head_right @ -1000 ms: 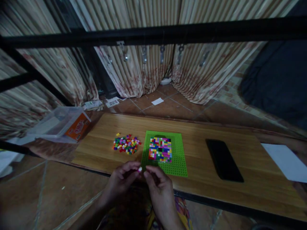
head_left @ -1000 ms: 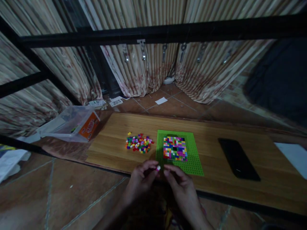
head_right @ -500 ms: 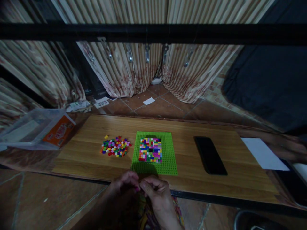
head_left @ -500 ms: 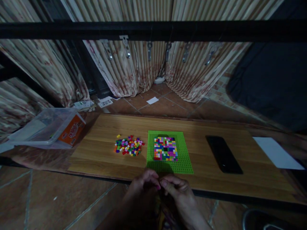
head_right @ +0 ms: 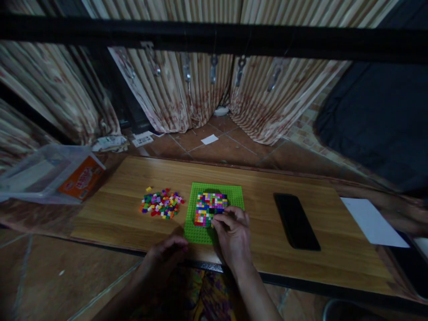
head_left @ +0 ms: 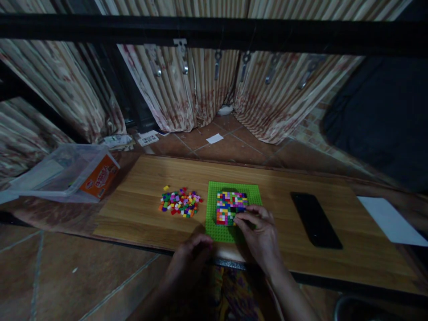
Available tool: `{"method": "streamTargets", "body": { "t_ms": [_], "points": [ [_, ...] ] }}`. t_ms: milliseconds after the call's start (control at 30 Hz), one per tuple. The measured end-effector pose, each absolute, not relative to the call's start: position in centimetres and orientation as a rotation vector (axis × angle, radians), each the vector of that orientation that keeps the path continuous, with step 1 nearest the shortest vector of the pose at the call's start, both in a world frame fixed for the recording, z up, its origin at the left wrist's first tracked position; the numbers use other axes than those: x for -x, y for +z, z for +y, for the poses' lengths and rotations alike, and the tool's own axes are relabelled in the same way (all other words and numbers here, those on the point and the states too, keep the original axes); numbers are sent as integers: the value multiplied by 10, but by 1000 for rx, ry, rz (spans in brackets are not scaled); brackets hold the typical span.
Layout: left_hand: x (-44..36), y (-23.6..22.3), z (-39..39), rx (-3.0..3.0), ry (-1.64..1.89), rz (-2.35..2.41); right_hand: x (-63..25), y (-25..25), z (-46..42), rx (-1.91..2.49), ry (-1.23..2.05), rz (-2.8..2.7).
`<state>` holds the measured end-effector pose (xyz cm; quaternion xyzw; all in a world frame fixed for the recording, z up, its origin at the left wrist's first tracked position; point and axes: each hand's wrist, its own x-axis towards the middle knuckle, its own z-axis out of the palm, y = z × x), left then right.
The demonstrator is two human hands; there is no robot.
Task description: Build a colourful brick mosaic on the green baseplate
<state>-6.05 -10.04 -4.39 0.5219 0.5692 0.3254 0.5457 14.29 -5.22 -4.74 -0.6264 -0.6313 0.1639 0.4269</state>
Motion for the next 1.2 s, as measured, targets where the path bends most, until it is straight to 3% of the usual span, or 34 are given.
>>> {"method": "streamTargets", "body": {
  "t_ms": [833,1200],
  "points": [
    [58,-45,-90,-1231,869,1369,-144,-62,-51,1489,403,-1586],
    [37,-28,-67,-1581,984,1338,-144,-56,-88,1467,533,-1297]
  ]
}}
